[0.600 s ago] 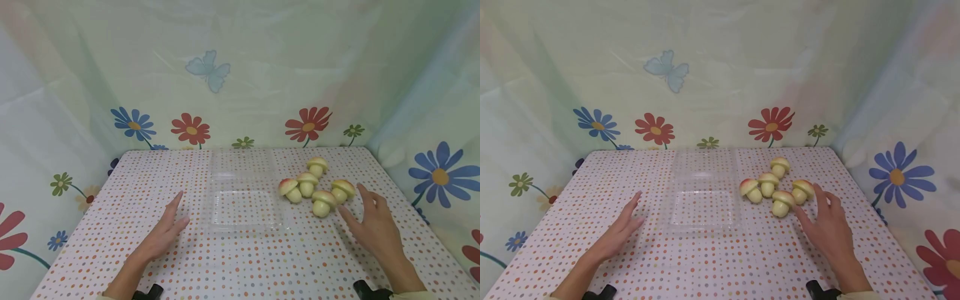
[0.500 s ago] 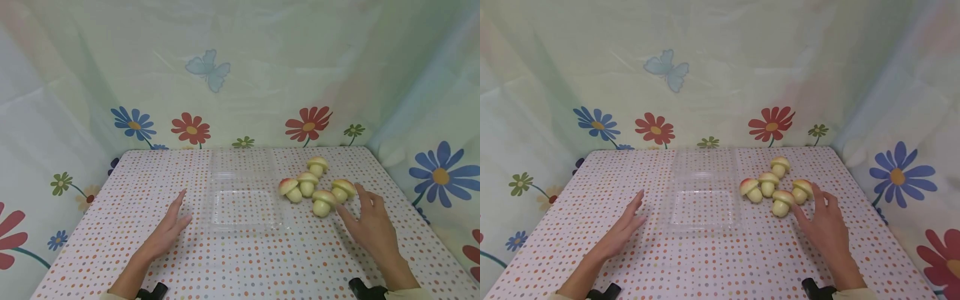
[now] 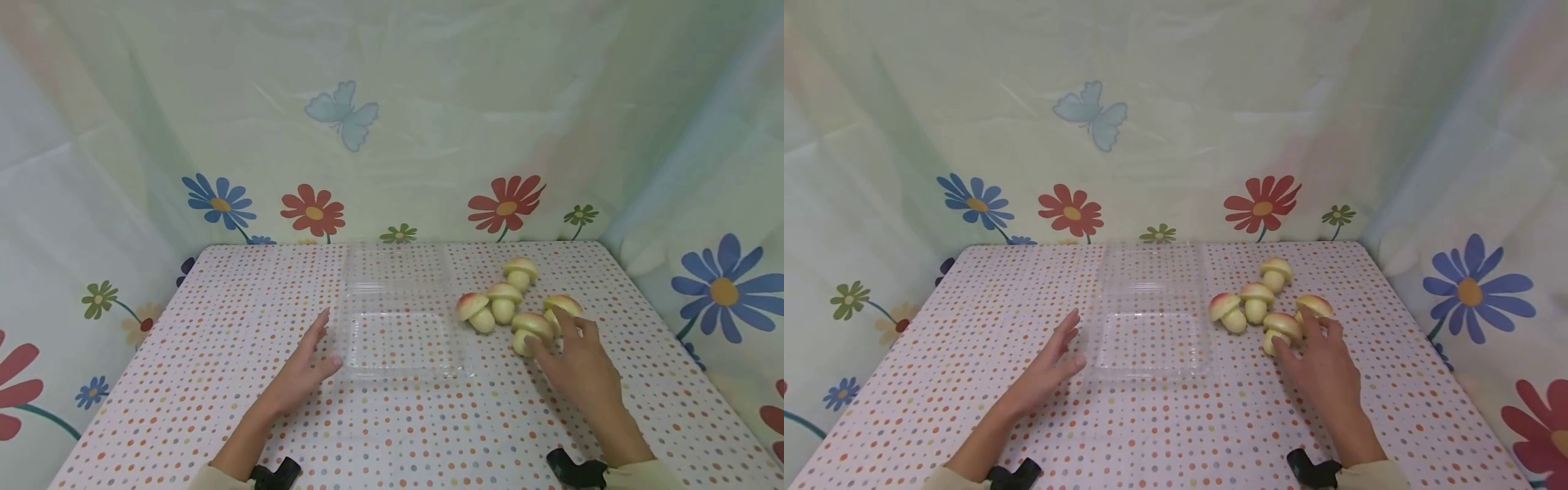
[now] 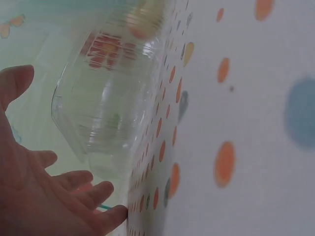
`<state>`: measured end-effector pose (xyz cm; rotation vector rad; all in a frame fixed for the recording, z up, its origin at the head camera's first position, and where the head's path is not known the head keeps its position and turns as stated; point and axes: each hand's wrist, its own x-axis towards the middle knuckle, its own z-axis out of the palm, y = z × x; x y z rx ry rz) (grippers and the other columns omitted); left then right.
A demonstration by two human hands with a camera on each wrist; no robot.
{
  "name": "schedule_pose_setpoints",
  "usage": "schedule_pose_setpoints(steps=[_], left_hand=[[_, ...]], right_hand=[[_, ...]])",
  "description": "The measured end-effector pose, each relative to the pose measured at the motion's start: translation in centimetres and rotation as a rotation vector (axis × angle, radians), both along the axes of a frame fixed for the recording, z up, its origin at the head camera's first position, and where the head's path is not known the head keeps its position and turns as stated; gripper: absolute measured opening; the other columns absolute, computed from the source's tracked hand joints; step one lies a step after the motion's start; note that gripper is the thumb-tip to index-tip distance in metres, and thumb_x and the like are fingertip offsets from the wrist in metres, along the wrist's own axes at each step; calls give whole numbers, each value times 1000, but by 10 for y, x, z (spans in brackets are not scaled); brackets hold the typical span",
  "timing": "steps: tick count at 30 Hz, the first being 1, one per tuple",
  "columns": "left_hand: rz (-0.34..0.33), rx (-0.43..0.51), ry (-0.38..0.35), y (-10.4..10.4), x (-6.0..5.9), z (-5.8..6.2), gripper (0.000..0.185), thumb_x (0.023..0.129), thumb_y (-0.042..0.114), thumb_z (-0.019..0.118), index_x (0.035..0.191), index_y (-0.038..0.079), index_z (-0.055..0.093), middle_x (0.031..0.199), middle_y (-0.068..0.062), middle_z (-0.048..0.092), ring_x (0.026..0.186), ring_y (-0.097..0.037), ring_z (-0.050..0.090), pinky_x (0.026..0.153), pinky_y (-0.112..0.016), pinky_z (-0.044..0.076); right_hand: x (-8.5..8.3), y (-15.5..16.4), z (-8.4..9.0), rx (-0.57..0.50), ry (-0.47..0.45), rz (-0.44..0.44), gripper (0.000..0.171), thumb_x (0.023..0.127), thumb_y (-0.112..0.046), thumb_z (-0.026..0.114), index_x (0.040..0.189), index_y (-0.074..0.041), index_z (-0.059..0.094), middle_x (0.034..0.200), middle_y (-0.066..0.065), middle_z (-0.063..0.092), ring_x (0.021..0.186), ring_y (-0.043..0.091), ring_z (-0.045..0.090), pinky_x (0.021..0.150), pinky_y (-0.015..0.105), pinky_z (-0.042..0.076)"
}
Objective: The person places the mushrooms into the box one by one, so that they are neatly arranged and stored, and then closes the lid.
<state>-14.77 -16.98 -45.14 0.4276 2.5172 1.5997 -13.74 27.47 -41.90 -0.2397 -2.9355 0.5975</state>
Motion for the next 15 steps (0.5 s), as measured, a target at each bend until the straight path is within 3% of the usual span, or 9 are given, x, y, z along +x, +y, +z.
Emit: schedule_pose_setpoints(steps=[4, 7, 10, 15], left_hand=[[23, -39, 7, 6, 3, 0, 86, 101, 26, 64, 168, 25, 10, 174, -7, 17, 160, -37, 18, 120, -71, 25], [29, -71, 52, 10, 5, -1, 85, 100, 27, 66, 168, 26, 15, 173, -6, 20, 159, -37, 22, 122, -69, 23], [39, -111, 94, 13, 6, -3, 81, 100, 28, 67, 167, 25, 21, 172, -7, 23, 158, -37, 24, 123, -67, 24], [55, -138, 71, 14, 5, -3, 76, 100, 29, 66, 165, 21, 28, 171, -7, 27, 157, -36, 26, 124, -63, 25]], right_hand=[[-2, -4, -3, 9, 26, 14, 83, 101, -50, 60, 160, -2, 29, 145, 45, 32, 95, 60, 62, 54, 52, 50], [-2, -5, -7, 2, 31, 32, 79, 100, -45, 64, 159, -2, 33, 144, 42, 34, 89, 54, 64, 51, 45, 47], [-4, -7, -11, 4, 36, 45, 74, 99, -39, 67, 156, -3, 37, 142, 39, 36, 89, 53, 64, 52, 45, 47], [-5, -12, -14, -2, 72, 66, 69, 97, -29, 69, 154, -3, 40, 138, 39, 38, 90, 54, 64, 55, 50, 49]])
